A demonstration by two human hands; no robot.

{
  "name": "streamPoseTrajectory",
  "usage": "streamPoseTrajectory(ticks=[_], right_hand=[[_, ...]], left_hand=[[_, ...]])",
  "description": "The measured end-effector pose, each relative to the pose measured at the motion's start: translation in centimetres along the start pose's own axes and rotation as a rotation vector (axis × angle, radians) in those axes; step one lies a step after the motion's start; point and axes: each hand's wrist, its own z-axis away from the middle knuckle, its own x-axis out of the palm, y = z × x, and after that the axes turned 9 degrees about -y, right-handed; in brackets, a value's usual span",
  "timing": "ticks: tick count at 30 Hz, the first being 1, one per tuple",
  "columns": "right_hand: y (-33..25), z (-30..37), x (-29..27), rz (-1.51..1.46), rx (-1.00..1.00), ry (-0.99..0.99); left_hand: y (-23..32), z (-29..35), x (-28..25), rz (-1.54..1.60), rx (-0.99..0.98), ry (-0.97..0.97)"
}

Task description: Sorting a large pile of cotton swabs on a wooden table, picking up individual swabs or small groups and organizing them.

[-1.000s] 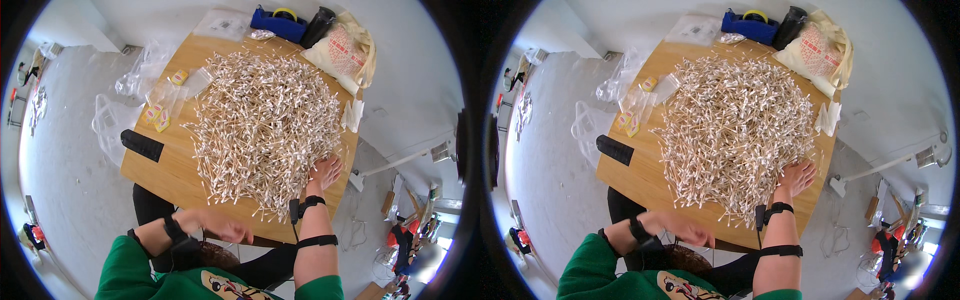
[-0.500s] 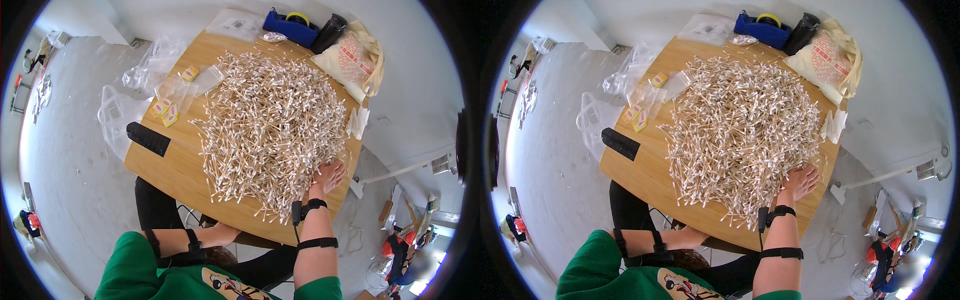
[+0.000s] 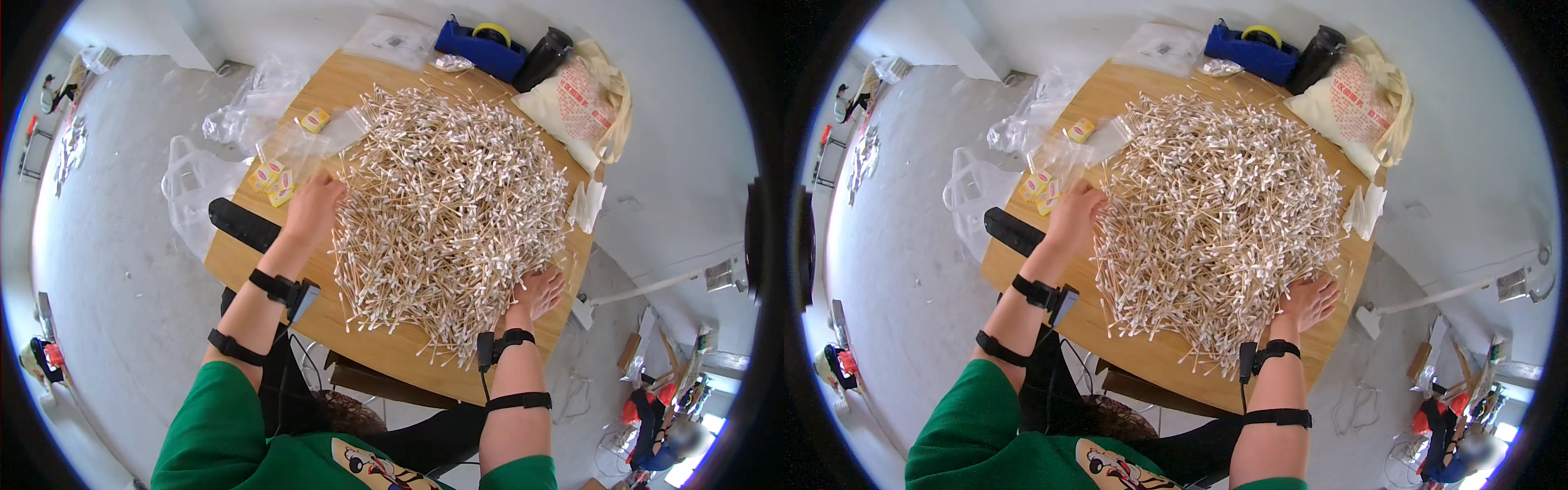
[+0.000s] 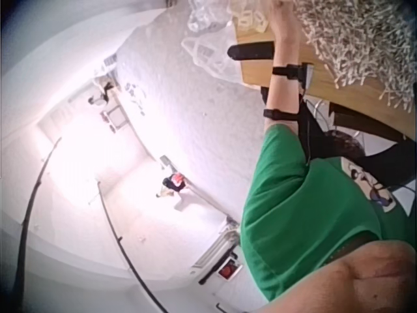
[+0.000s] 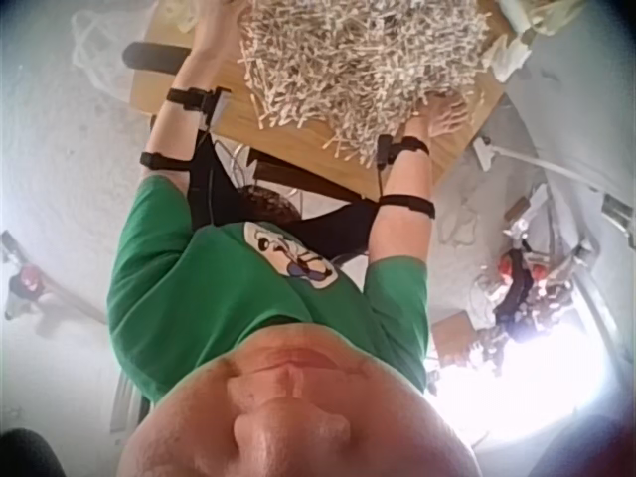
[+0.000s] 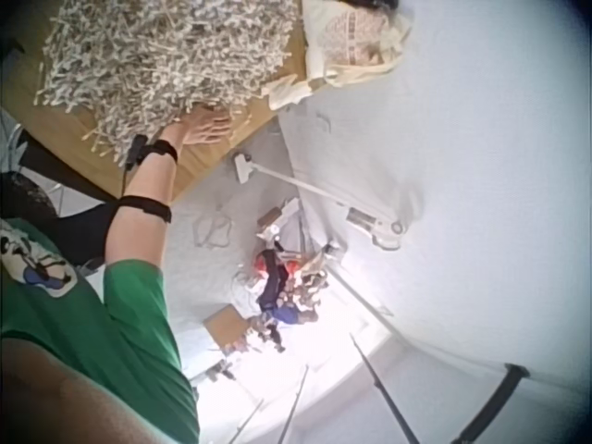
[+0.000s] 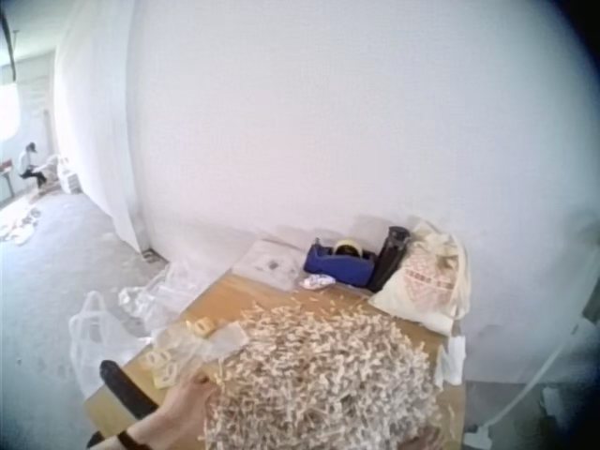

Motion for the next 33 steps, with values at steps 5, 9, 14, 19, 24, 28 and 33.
streamPoseTrajectory(ticks=[5, 9, 14, 19, 24, 28, 33], right_hand=[[0.6, -0.5, 0.2, -0.037, -0.004, 0.040], [0.0, -0.1, -0.1, -0.041, 0.002, 0.005], [0.4, -0.4, 0.4, -0.032, -0.007, 0.019], [0.2, -0.3, 0.1, -0.032, -0.005, 0.017], [0.2, -0.2, 0.2, -0.042, -0.007, 0.030], [0.2, -0.2, 0.3, -0.056, -0.024, 0.049], [0.4, -0.4, 0.4, -0.042, -0.032, 0.065]], left_hand=[[0.0, -1.5, -0.4, -0.062, 0.130, -0.076], [-1.0, -2.5, -1.1, -0.028, 0.219, -0.149], [-0.8, -3.1, -1.4, -0.033, 0.288, -0.240], [-1.2, -3.4, -1.1, -0.024, 0.263, -0.262], [-1.5, -4.1, -0.9, -0.059, 0.331, -0.275], [-0.4, -3.2, -1.9, -0.108, 0.375, -0.205], [2.0, -0.5, -4.6, -0.056, 0.190, -0.164]])
